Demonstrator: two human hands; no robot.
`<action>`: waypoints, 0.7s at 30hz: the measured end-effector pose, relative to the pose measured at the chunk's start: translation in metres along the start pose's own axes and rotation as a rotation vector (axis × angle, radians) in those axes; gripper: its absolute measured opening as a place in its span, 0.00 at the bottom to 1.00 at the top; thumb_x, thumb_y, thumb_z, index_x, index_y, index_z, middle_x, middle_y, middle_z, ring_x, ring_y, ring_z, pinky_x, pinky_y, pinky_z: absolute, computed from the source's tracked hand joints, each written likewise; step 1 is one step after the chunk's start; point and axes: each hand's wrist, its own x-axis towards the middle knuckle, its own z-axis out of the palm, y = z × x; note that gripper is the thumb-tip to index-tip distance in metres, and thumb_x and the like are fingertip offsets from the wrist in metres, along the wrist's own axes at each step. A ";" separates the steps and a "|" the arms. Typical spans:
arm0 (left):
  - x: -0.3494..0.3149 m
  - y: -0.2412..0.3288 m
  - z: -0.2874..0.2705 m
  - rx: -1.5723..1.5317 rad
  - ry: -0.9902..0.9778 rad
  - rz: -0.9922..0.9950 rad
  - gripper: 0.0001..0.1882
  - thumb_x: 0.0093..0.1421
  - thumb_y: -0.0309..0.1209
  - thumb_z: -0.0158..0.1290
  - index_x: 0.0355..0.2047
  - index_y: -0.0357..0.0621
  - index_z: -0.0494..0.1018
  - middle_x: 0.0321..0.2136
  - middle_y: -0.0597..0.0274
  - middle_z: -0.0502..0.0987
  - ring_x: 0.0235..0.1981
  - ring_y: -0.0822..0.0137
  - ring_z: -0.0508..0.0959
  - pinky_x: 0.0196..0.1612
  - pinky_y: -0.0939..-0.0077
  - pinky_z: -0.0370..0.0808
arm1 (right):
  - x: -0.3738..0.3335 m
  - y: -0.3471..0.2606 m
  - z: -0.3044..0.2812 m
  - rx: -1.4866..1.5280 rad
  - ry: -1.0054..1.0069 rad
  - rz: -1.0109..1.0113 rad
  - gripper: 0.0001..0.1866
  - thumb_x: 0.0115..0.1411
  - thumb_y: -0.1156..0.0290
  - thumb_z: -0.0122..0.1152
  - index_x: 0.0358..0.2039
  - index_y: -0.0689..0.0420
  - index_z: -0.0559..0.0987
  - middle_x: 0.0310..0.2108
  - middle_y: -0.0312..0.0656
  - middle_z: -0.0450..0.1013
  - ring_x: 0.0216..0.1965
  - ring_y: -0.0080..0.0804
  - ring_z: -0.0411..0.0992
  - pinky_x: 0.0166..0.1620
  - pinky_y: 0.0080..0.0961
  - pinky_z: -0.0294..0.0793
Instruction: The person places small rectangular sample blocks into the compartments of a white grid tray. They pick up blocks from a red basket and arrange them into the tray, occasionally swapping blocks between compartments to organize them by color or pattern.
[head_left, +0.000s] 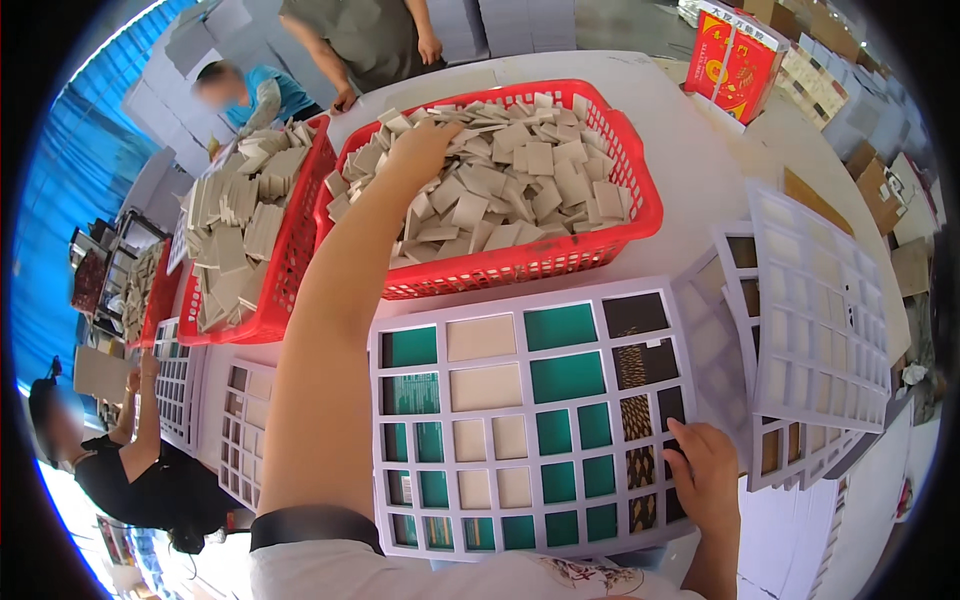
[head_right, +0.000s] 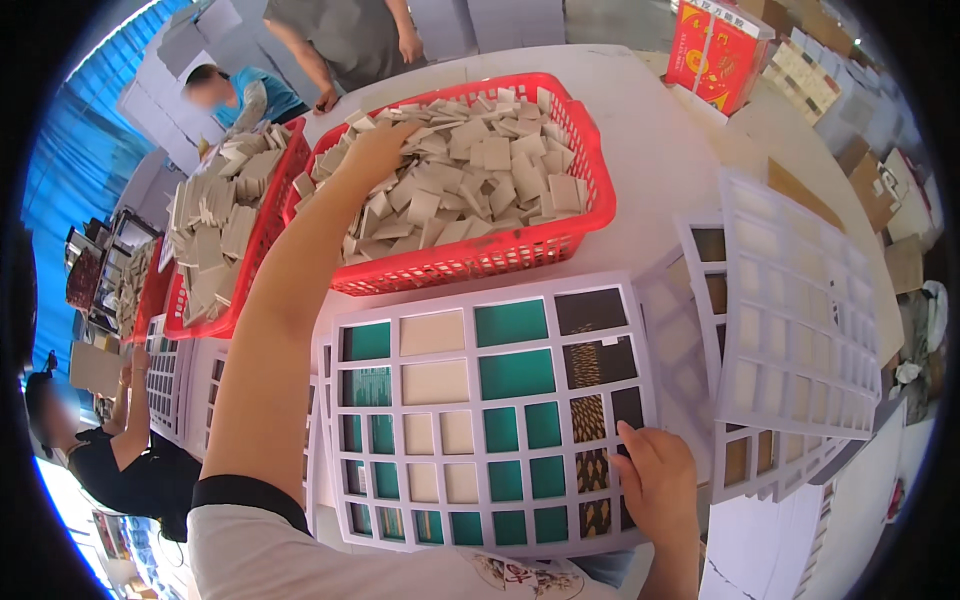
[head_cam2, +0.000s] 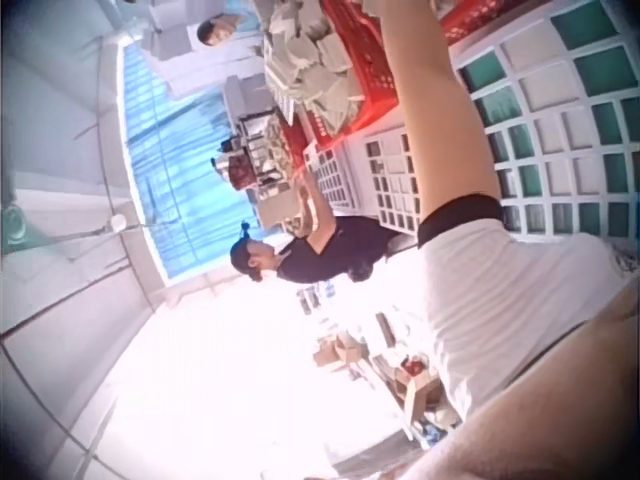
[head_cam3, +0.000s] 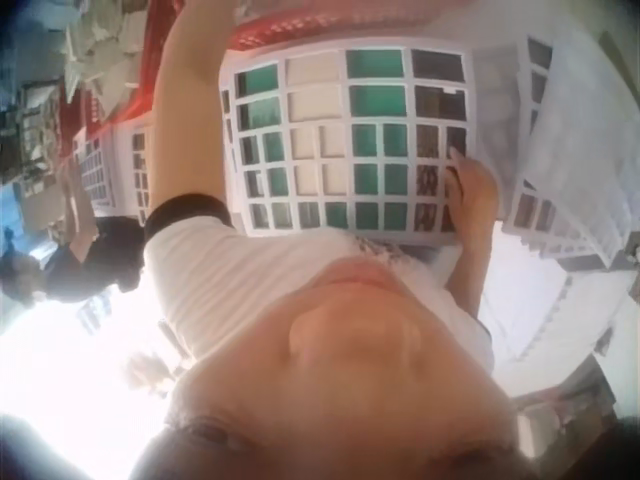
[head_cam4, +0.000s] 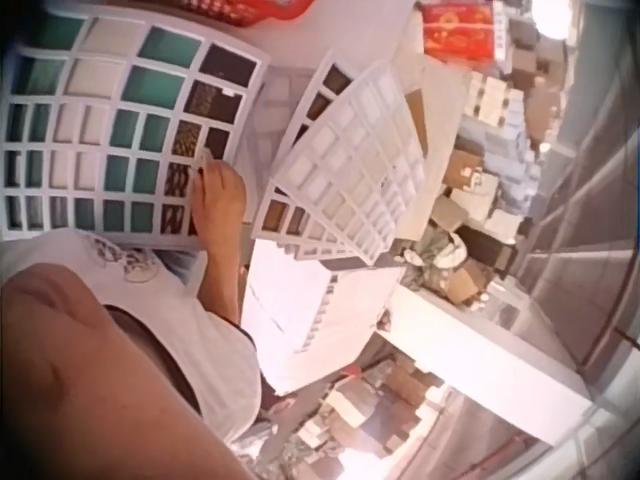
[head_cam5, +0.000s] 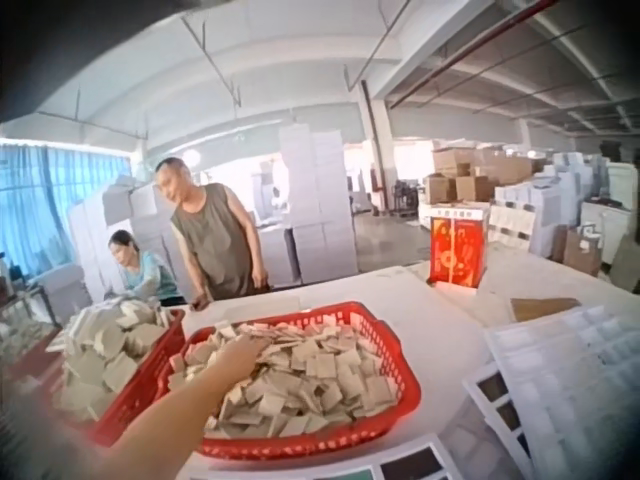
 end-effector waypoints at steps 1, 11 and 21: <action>0.001 -0.012 0.001 -0.052 0.051 0.013 0.31 0.54 0.24 0.54 0.59 0.63 0.67 0.47 0.44 0.73 0.45 0.44 0.78 0.47 0.54 0.76 | -0.002 0.001 -0.001 0.005 0.014 -0.013 0.20 0.54 0.75 0.64 0.49 0.59 0.76 0.38 0.47 0.74 0.39 0.49 0.71 0.42 0.42 0.70; -0.029 -0.012 -0.081 -1.540 0.313 -0.301 0.20 0.58 0.30 0.56 0.51 0.37 0.71 0.36 0.55 0.80 0.34 0.64 0.81 0.36 0.69 0.79 | -0.007 -0.025 -0.009 0.097 0.056 -0.075 0.18 0.54 0.75 0.64 0.47 0.59 0.77 0.39 0.47 0.73 0.36 0.46 0.72 0.40 0.35 0.71; -0.145 0.119 -0.093 -2.104 -0.146 -0.313 0.19 0.61 0.36 0.56 0.50 0.39 0.72 0.43 0.52 0.79 0.42 0.59 0.80 0.40 0.62 0.80 | 0.114 -0.054 0.001 1.032 0.161 0.237 0.22 0.63 0.60 0.59 0.54 0.56 0.73 0.50 0.39 0.71 0.37 0.23 0.72 0.40 0.20 0.70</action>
